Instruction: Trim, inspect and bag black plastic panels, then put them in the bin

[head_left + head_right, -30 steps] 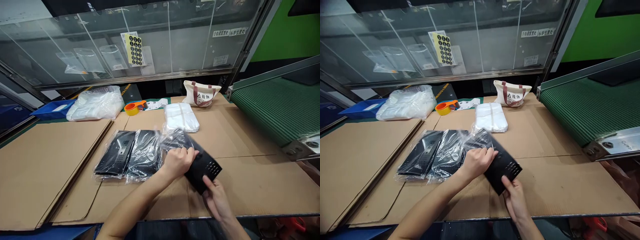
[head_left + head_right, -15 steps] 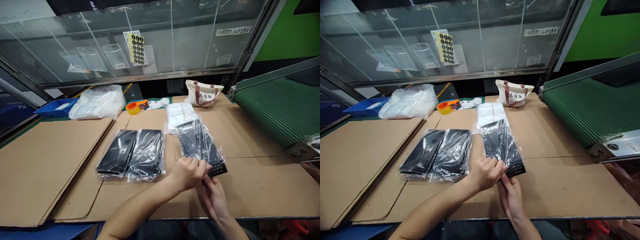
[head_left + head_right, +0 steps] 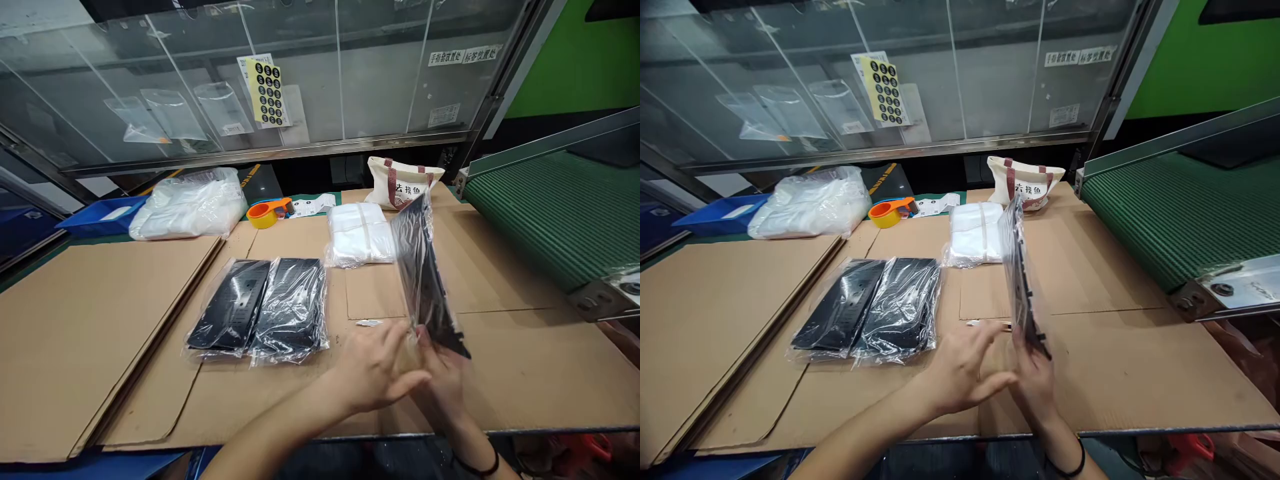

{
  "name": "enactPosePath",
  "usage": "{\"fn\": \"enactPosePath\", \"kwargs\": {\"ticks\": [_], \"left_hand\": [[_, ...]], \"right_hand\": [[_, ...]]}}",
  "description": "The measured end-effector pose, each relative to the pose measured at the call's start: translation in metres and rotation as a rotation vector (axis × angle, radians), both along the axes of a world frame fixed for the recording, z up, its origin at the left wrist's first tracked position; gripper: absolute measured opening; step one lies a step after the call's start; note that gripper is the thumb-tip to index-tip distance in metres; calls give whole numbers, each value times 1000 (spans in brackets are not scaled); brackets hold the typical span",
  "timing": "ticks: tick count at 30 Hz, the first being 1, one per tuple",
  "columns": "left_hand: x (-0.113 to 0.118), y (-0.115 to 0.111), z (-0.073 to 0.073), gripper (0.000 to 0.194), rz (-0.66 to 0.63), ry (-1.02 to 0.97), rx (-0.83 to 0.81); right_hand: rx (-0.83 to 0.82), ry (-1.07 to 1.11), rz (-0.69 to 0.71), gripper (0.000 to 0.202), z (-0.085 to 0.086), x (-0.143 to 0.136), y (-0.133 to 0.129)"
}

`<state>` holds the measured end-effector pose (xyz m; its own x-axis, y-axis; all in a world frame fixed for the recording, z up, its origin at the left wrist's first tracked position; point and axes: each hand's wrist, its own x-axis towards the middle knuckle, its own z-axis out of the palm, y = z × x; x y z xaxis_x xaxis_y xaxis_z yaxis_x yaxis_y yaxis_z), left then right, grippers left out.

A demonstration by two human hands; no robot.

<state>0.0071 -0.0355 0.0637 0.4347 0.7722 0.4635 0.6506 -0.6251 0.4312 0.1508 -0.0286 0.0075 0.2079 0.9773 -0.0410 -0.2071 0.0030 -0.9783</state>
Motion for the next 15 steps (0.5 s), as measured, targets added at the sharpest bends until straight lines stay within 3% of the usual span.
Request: {"fn": "enactPosePath", "kwargs": {"ticks": [2, 4, 6, 11, 15], "left_hand": [[-8, -3, 6, 75, -88, -345, -270], [-13, -5, 11, 78, -161, -646, -496], [-16, -7, 14, 73, -158, -815, -644], [-18, -19, 11, 73, -43, -1112, -774], [-26, -35, -4, 80, 76, -1259, -761]], "right_hand": [[260, -304, 27, 33, 6, 5, 2], [531, -604, 89, 42, 11, 6, 5], [715, -832, 119, 50, 14, 4, 8], [902, -1164, 92, 51, 18, -16, 13], [955, -1203, 148, 48, 24, -29, 14]]}}
